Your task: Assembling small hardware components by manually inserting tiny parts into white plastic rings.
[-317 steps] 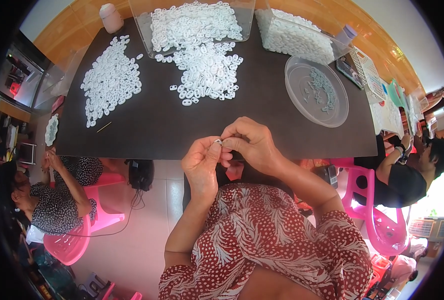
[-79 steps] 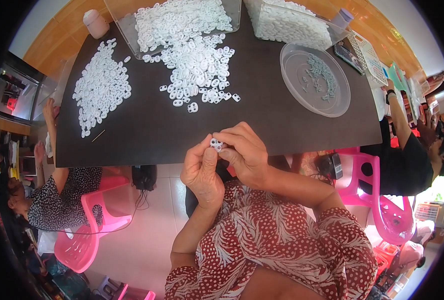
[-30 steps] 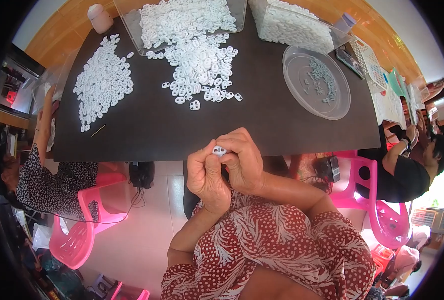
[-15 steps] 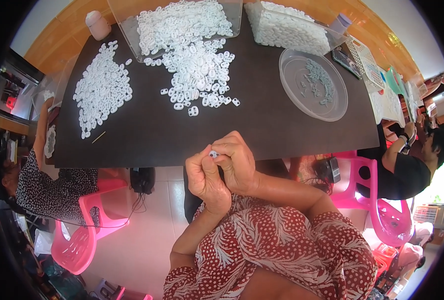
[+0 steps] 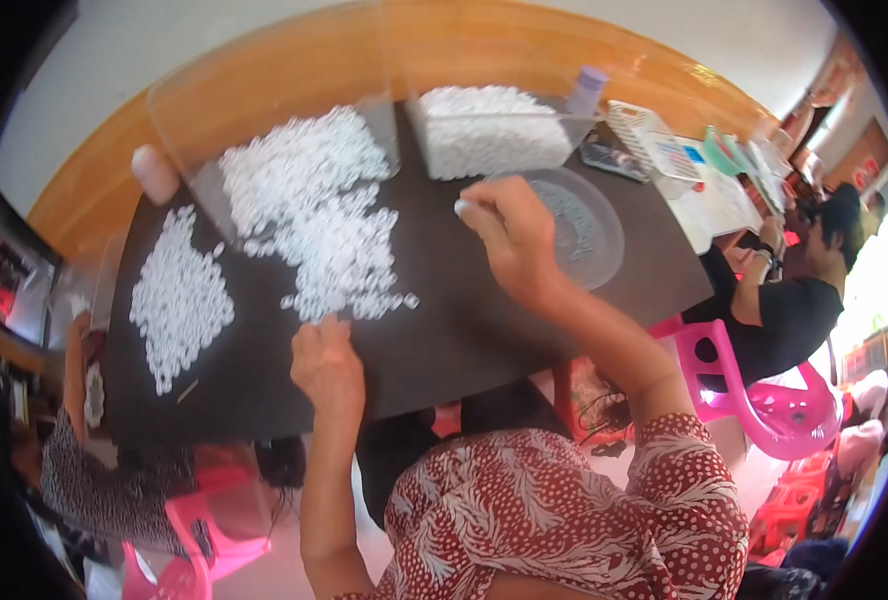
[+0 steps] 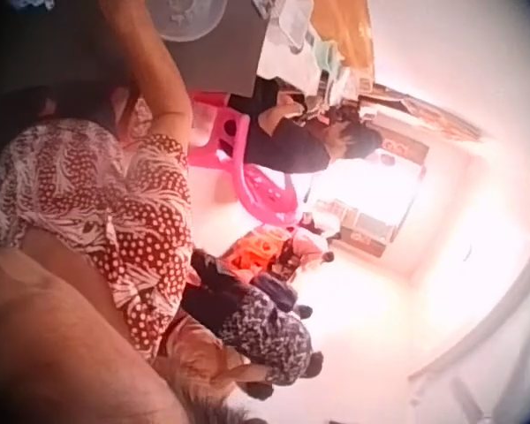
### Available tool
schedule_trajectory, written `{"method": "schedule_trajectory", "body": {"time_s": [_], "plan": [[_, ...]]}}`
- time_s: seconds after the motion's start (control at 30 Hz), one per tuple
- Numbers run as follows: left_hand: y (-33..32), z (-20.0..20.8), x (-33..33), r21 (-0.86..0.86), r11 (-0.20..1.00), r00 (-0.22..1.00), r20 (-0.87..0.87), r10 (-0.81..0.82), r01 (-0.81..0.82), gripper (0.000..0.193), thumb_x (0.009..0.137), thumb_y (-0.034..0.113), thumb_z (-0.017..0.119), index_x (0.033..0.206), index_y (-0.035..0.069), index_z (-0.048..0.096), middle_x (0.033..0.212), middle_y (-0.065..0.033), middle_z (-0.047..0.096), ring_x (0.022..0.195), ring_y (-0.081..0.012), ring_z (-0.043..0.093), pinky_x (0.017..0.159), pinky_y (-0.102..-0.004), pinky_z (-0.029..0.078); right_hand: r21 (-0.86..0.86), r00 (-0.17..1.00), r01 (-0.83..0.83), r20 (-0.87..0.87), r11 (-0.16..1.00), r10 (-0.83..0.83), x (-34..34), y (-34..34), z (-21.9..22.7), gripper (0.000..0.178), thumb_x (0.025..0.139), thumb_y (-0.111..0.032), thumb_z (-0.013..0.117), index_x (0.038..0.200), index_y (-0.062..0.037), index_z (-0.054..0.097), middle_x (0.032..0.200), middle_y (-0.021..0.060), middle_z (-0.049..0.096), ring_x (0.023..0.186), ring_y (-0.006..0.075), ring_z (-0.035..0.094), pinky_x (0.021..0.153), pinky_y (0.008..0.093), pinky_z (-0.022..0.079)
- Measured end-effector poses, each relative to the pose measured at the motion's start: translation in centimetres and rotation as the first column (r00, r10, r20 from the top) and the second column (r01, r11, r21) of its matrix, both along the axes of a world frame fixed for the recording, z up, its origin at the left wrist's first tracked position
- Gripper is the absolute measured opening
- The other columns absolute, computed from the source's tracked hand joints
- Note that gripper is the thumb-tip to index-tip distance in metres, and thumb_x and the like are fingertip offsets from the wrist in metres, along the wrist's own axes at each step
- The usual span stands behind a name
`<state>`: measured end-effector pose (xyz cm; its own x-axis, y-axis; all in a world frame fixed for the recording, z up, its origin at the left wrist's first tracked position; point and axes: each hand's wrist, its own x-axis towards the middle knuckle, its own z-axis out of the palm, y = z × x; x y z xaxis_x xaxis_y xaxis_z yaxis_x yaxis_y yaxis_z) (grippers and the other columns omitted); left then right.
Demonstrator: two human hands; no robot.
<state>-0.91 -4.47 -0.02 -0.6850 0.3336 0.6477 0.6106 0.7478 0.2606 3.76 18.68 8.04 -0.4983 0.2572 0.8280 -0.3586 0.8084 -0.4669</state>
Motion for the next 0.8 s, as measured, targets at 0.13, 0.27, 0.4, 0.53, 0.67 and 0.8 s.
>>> {"method": "schedule_trajectory", "body": {"time_s": [0.13, 0.27, 0.4, 0.53, 0.67, 0.8], "plan": [[0.0, -1.1, -0.5, -0.056, 0.998, 1.000, 0.004, -0.019, 0.020, 0.004, 0.075, 0.005, 0.062, 0.078, 0.005, 0.060, 0.077, -0.0101, 0.051, 0.073, -0.0292, 0.054, 0.056, -0.0407, 0.046, 0.172, 0.977, 0.210, -0.062, 0.963, -0.202, -2.7, 7.4, 2.7, 0.012, 0.078, -0.005, 0.065, 0.088, 0.0003, 0.062, 0.084, 0.0131, 0.061, 0.076, 0.0245, 0.059, 0.069, 0.0322, 0.047], [0.3, -0.8, -0.7, -0.059, 0.998, 0.998, 0.064, -0.008, 0.011, 0.005, 0.075, 0.006, 0.063, 0.076, 0.004, 0.059, 0.077, -0.0107, 0.051, 0.075, -0.0295, 0.054, 0.059, -0.0407, 0.046, 0.220, 0.925, 0.370, 0.003, 0.903, -0.379, -6.1, 13.3, 4.5, 0.013, 0.078, -0.010, 0.064, 0.086, -0.0003, 0.064, 0.080, 0.0167, 0.064, 0.078, 0.0290, 0.062, 0.070, 0.0362, 0.047], [0.9, -0.4, -1.1, -0.032, 0.997, 0.983, 0.171, -0.066, 0.073, 0.008, 0.077, 0.009, 0.064, 0.078, 0.004, 0.058, 0.081, -0.0118, 0.053, 0.079, -0.0306, 0.053, 0.068, -0.0408, 0.044, 0.182, 0.911, 0.381, 0.092, 0.906, -0.402, -9.6, 17.9, 4.6, 0.009, 0.073, -0.012, 0.060, 0.077, -0.0067, 0.066, 0.074, 0.0186, 0.062, 0.075, 0.0381, 0.060, 0.064, 0.0456, 0.046], [1.1, 0.2, -0.7, -0.029, 0.995, 0.979, 0.184, -0.093, 0.100, 0.010, 0.077, 0.008, 0.065, 0.080, 0.002, 0.057, 0.083, -0.0115, 0.054, 0.082, -0.0306, 0.053, 0.069, -0.0406, 0.044, 0.376, 0.829, 0.484, 0.094, 0.790, -0.552, -10.6, 18.5, 3.4, 0.010, 0.072, -0.012, 0.059, 0.077, -0.0072, 0.066, 0.072, 0.0198, 0.062, 0.073, 0.0393, 0.060, 0.062, 0.0463, 0.046], [1.0, -0.1, -0.7, 0.057, 0.995, 0.962, 0.258, -0.094, 0.082, 0.012, 0.077, 0.007, 0.065, 0.077, 0.002, 0.054, 0.084, -0.0118, 0.055, 0.081, -0.0315, 0.054, 0.070, -0.0416, 0.044, 0.428, 0.891, 0.419, -0.021, 0.801, -0.454, -6.8, 16.3, 3.8, 0.013, 0.075, -0.014, 0.062, 0.082, -0.0026, 0.064, 0.077, 0.0169, 0.063, 0.080, 0.0339, 0.061, 0.071, 0.0415, 0.047], [0.5, 0.3, -0.9, 0.189, 0.972, 0.918, 0.341, -0.202, 0.143, 0.006, 0.079, 0.002, 0.063, 0.083, 0.002, 0.058, 0.081, -0.0113, 0.054, 0.075, -0.0280, 0.055, 0.066, -0.0362, 0.045, 0.387, 0.889, 0.194, 0.319, 0.902, -0.328, -1.8, 14.7, 1.7, 0.012, 0.076, -0.012, 0.062, 0.083, -0.0026, 0.065, 0.079, 0.0144, 0.064, 0.081, 0.0331, 0.060, 0.071, 0.0402, 0.047]]}}
